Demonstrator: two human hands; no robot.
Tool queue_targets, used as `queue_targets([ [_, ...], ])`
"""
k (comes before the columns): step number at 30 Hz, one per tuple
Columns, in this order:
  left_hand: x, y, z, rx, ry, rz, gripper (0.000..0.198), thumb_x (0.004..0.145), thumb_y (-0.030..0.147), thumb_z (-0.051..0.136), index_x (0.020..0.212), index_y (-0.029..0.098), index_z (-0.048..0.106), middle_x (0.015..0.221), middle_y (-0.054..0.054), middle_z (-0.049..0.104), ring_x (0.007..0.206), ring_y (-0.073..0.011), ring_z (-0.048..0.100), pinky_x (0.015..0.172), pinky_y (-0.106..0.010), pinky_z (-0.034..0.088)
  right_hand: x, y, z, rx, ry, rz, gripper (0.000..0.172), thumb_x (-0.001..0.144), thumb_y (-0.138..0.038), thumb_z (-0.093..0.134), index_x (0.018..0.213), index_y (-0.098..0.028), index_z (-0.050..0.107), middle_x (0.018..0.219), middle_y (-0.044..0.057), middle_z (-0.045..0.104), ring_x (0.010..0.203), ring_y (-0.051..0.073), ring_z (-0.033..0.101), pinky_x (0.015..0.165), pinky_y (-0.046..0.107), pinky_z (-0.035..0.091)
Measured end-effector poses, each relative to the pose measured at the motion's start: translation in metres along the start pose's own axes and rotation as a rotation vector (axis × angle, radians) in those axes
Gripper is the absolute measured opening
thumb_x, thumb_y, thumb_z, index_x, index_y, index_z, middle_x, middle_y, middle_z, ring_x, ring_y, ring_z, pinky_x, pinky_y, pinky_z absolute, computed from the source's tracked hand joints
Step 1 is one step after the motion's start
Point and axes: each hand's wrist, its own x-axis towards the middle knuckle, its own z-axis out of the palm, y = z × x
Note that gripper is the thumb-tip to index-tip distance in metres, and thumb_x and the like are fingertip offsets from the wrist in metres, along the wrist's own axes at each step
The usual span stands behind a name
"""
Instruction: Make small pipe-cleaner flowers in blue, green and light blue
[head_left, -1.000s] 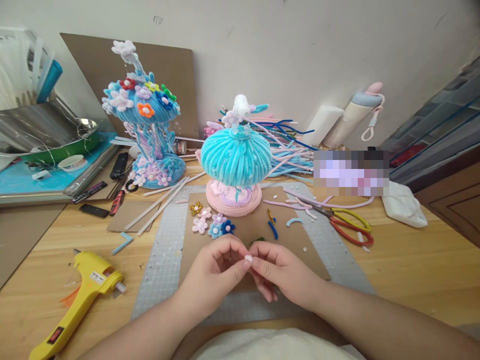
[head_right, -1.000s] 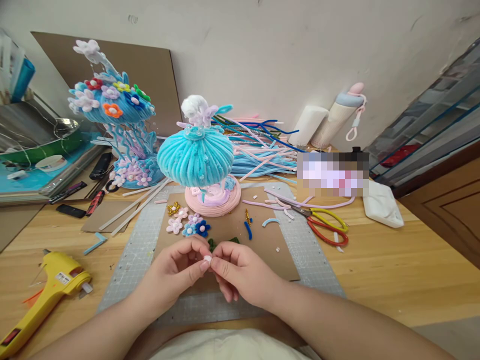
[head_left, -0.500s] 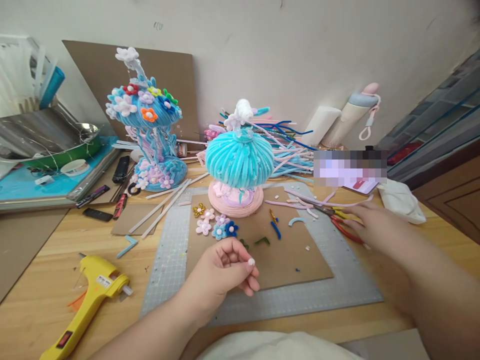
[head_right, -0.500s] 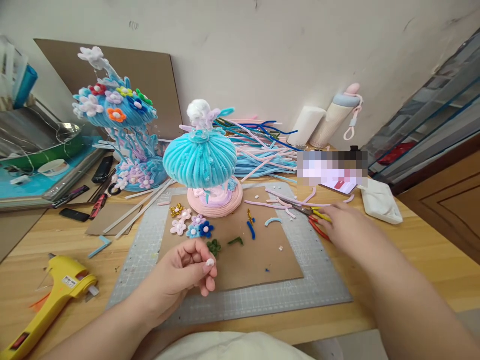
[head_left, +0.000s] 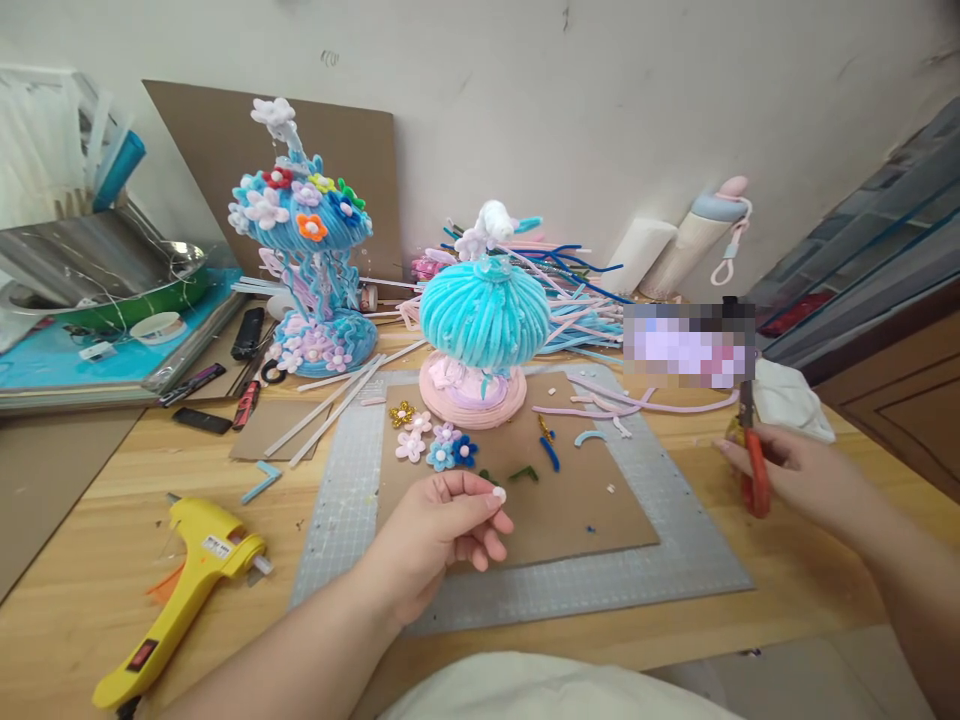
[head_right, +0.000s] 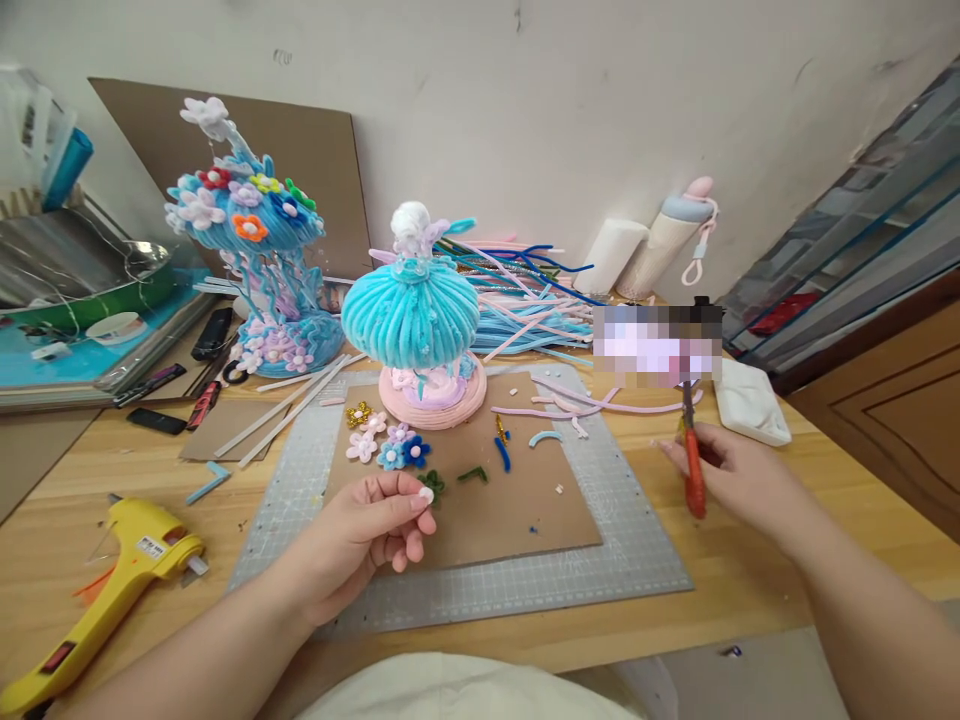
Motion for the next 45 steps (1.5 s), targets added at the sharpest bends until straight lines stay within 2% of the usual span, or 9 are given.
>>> queue_targets([
  [1, 0.0, 0.0, 0.0, -0.003, -0.005, -0.002, 0.021, 0.07, 0.025, 0.07, 0.074, 0.014, 0.054, 0.063, 0.0, 0.066, 0.046, -0.0062, 0.058, 0.04, -0.014, 0.04, -0.005, -0.006, 0.0, 0.129, -0.099, 0.066, 0.02, 0.079, -0.033, 0.055, 0.067, -0.018, 0.054, 0.06, 0.004, 0.058, 0.054, 0.013, 0.054, 0.052, 0.026, 0.04],
  [3, 0.0, 0.0, 0.002, -0.007, -0.019, 0.001, 0.021, 0.07, 0.025, 0.07, 0.074, 0.014, 0.053, 0.062, 0.0, 0.065, 0.045, -0.0057, 0.057, 0.04, -0.013, 0.04, -0.017, -0.018, 0.004, 0.384, -0.133, 0.15, 0.018, 0.081, -0.036, 0.054, 0.083, -0.019, 0.055, 0.074, 0.008, 0.062, 0.062, 0.016, 0.057, 0.056, 0.029, 0.042],
  [6, 0.001, -0.002, 0.007, -0.002, -0.018, 0.047, 0.024, 0.068, 0.028, 0.072, 0.072, 0.014, 0.052, 0.058, 0.002, 0.063, 0.041, -0.005, 0.054, 0.038, -0.013, 0.039, -0.039, -0.037, 0.014, 0.551, -0.173, 0.006, 0.019, 0.079, -0.037, 0.056, 0.083, -0.021, 0.048, 0.075, 0.007, 0.057, 0.062, 0.018, 0.055, 0.055, 0.031, 0.043],
  [10, 0.0, -0.006, 0.024, 0.081, 0.062, 0.132, 0.029, 0.063, 0.033, 0.074, 0.069, 0.015, 0.052, 0.051, 0.003, 0.062, 0.034, -0.0064, 0.052, 0.033, -0.015, 0.037, -0.073, -0.072, 0.024, 0.173, -0.158, -0.269, 0.037, 0.065, -0.035, 0.069, 0.087, -0.022, 0.042, 0.081, 0.005, 0.053, 0.069, 0.022, 0.051, 0.06, 0.035, 0.043],
  [16, -0.006, -0.006, 0.056, 0.148, 0.118, 0.201, 0.022, 0.062, 0.028, 0.068, 0.065, 0.016, 0.05, 0.047, 0.003, 0.061, 0.031, -0.0073, 0.052, 0.031, -0.015, 0.036, -0.099, -0.108, 0.036, 0.045, -0.213, -0.356, 0.031, 0.071, -0.032, 0.063, 0.075, -0.023, 0.034, 0.074, 0.001, 0.047, 0.063, 0.018, 0.047, 0.054, 0.028, 0.038],
  [25, -0.001, -0.014, 0.081, 0.131, 0.11, 0.2, 0.014, 0.057, 0.011, 0.056, 0.067, 0.018, 0.049, 0.047, 0.004, 0.062, 0.032, -0.0084, 0.053, 0.031, -0.015, 0.035, -0.093, -0.103, 0.046, 0.107, -0.055, -0.346, 0.024, 0.077, -0.028, 0.055, 0.07, -0.022, 0.032, 0.073, 0.0, 0.043, 0.064, 0.017, 0.044, 0.055, 0.027, 0.035],
  [34, 0.016, -0.018, 0.102, 0.198, 0.239, 0.357, 0.011, 0.061, 0.012, 0.053, 0.063, 0.02, 0.045, 0.049, 0.007, 0.052, 0.035, -0.0082, 0.052, 0.034, -0.018, 0.041, -0.091, -0.102, 0.048, -0.059, -0.072, -0.234, 0.024, 0.08, -0.033, 0.05, 0.076, -0.023, 0.029, 0.078, 0.003, 0.045, 0.065, 0.019, 0.047, 0.052, 0.027, 0.035],
  [39, 0.022, -0.023, 0.105, 0.289, 0.268, 0.452, 0.008, 0.064, 0.013, 0.05, 0.064, 0.02, 0.047, 0.054, 0.007, 0.05, 0.04, -0.0073, 0.049, 0.039, -0.019, 0.042, -0.089, -0.098, 0.048, -0.092, -0.003, -0.248, 0.022, 0.079, -0.032, 0.048, 0.077, -0.023, 0.028, 0.08, 0.004, 0.044, 0.069, 0.02, 0.049, 0.055, 0.028, 0.038],
  [45, 0.028, -0.028, 0.105, 0.404, 0.278, 0.551, 0.006, 0.067, 0.013, 0.051, 0.065, 0.019, 0.051, 0.057, 0.006, 0.052, 0.049, -0.0068, 0.049, 0.046, -0.017, 0.04, -0.086, -0.096, 0.045, -0.044, -0.061, -0.233, 0.024, 0.077, -0.035, 0.051, 0.074, -0.023, 0.03, 0.077, 0.002, 0.047, 0.064, 0.019, 0.049, 0.052, 0.028, 0.037],
])
